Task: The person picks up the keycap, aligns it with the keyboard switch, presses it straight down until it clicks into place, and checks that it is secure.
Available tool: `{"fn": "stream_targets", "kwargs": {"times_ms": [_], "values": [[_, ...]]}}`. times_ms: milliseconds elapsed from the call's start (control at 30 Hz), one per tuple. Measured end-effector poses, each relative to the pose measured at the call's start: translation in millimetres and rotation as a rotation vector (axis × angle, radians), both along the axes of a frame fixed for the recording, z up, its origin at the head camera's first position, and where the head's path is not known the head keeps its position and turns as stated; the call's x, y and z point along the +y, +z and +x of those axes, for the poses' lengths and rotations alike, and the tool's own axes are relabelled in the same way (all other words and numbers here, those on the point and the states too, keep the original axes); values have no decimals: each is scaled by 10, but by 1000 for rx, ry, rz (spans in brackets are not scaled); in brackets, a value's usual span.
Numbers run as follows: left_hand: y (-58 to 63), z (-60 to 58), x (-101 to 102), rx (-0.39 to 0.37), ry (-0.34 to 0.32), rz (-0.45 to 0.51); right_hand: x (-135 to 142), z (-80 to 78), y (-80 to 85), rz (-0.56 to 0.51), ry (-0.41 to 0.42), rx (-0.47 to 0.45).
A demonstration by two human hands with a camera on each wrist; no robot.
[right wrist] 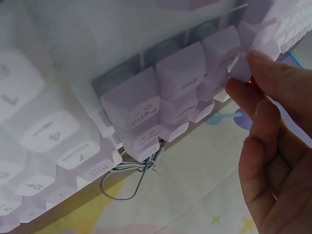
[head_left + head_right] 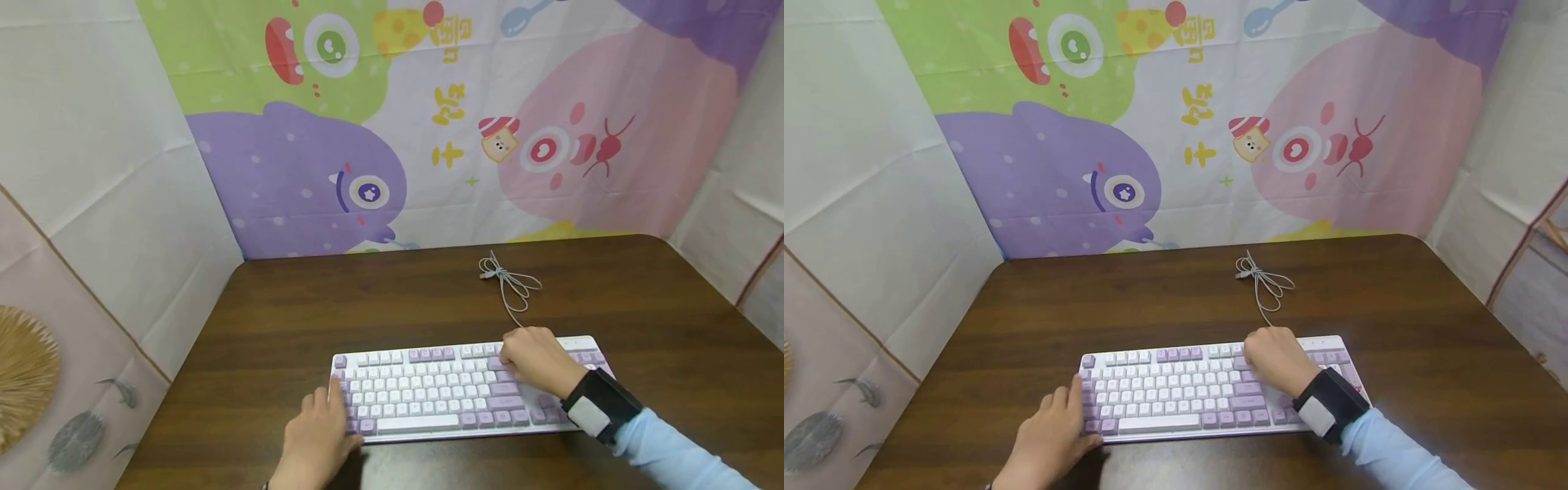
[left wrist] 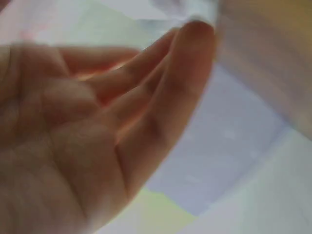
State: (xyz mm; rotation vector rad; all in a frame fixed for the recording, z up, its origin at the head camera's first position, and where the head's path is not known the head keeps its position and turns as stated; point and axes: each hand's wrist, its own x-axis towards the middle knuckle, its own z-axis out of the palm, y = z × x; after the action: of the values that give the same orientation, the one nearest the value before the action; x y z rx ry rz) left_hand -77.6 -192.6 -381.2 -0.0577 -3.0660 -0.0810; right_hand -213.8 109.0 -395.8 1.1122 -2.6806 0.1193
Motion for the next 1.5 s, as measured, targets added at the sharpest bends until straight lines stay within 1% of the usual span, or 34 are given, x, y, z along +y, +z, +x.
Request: {"fn": "stream_targets", "kwargs": {"times_ms": [33, 67, 100, 167, 233, 267, 300, 333, 400, 500, 567, 667, 733, 800, 900, 967, 1033, 1133, 1200, 1267, 1400, 1500], "values": [[50, -28, 120, 35, -50, -10, 7, -2, 11, 6, 5, 26], [95, -65, 253, 57, -115, -21, 14, -4, 17, 7, 7, 47], [129, -113, 393, 69, -198, -41, 19, -2, 20, 9, 7, 72], [166, -236, 682, 42, -362, -83, 22, 13, 15, 7, 6, 111], [157, -372, 960, -9, -505, -128, 11, 39, -6, 13, -2, 138], [138, -436, 1082, -27, -558, -161, 1, 54, -20, 15, -9, 144], [118, -499, 1193, -43, -591, -201, -11, 67, -33, 21, -15, 149], [93, -556, 1288, -59, -605, -236, -25, 77, -43, 25, -20, 149], [50, -646, 1432, -82, -601, -291, -51, 85, -51, 29, -27, 144], [24, -719, 1543, -116, -547, -337, -66, 77, -28, 27, -28, 136], [2, -730, 1549, -117, -538, -336, -77, 83, -34, 16, -28, 139], [-1, -731, 1522, -93, -553, -325, -79, 81, -34, 13, -23, 168], [-5, -736, 1496, -65, -569, -303, -80, 77, -35, 18, -3, 192], [-10, -745, 1470, -52, -580, -275, -82, 74, -37, 29, 25, 205], [-23, -756, 1439, -49, -596, -239, -82, 72, -44, 50, 73, 224], [-30, -766, 1426, -58, -610, -244, -71, 68, -45, 48, 81, 223], [-34, -781, 1419, -76, -622, -256, -54, 58, -34, 31, 70, 197], [-39, -815, 1408, -134, -627, -253, -31, 31, 2, -18, 52, 121], [-38, -832, 1400, -179, -615, -237, -35, 15, 21, -38, 42, 74], [-27, -834, 1395, -202, -601, -227, -47, 12, 24, -45, 39, 43], [-10, -807, 1398, -198, -578, -230, -46, 36, -9, -57, 17, 22], [-20, -805, 1393, -185, -579, -217, -11, 44, -36, -99, -15, -30]]}}
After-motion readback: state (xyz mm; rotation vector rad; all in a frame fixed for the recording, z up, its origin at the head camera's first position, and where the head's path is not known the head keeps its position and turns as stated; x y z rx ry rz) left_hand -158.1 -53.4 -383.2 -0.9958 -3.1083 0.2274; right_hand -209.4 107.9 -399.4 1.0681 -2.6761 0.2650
